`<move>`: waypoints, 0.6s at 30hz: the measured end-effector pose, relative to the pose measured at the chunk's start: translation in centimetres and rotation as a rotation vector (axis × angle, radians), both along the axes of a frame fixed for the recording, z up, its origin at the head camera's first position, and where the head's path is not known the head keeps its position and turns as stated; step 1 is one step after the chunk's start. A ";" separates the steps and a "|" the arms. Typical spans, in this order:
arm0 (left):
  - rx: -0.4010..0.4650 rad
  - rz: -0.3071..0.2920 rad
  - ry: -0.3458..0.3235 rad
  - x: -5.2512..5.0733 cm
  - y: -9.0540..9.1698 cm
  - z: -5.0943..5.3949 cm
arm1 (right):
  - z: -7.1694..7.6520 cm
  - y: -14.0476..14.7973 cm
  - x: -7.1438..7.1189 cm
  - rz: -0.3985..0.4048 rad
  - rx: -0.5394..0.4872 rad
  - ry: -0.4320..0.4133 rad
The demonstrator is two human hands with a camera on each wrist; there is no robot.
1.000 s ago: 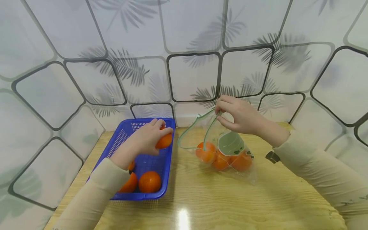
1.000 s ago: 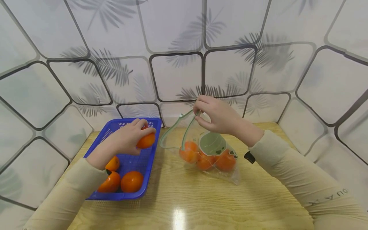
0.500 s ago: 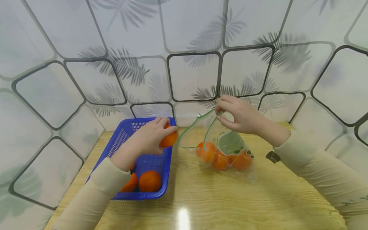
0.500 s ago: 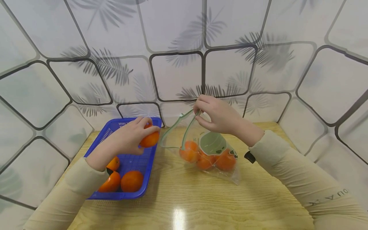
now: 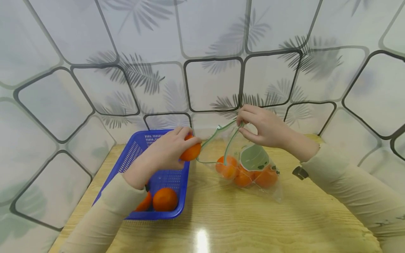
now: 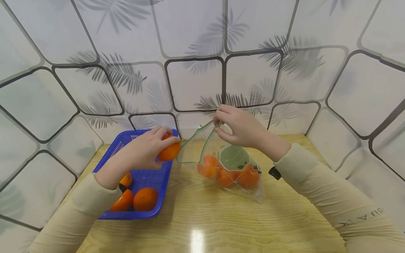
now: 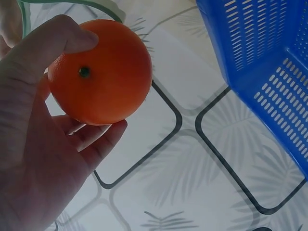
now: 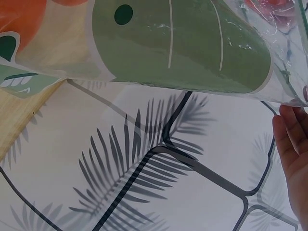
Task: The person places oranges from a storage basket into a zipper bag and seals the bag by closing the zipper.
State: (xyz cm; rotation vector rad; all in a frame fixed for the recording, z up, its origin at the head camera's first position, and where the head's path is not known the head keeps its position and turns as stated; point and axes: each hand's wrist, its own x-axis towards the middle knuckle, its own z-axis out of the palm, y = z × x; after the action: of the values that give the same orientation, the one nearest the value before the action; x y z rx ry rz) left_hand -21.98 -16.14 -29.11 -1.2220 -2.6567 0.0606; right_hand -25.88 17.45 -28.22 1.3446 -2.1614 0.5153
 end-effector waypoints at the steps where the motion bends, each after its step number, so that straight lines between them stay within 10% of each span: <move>1: 0.003 -0.005 0.001 0.0 0.1 0.0 | 0.0 0.0 0.0 -0.001 0.001 0.000; 18: 0.034 -0.063 0.016 0.6 2.0 0.9 | -0.1 -0.1 -0.1 0.001 0.006 0.005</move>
State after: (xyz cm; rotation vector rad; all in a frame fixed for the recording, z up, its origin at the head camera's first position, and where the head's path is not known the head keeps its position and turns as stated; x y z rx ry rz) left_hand -21.36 -14.09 -28.21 -1.2876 -2.5929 0.0147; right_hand -25.97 17.35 -28.28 1.3494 -2.1600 0.5059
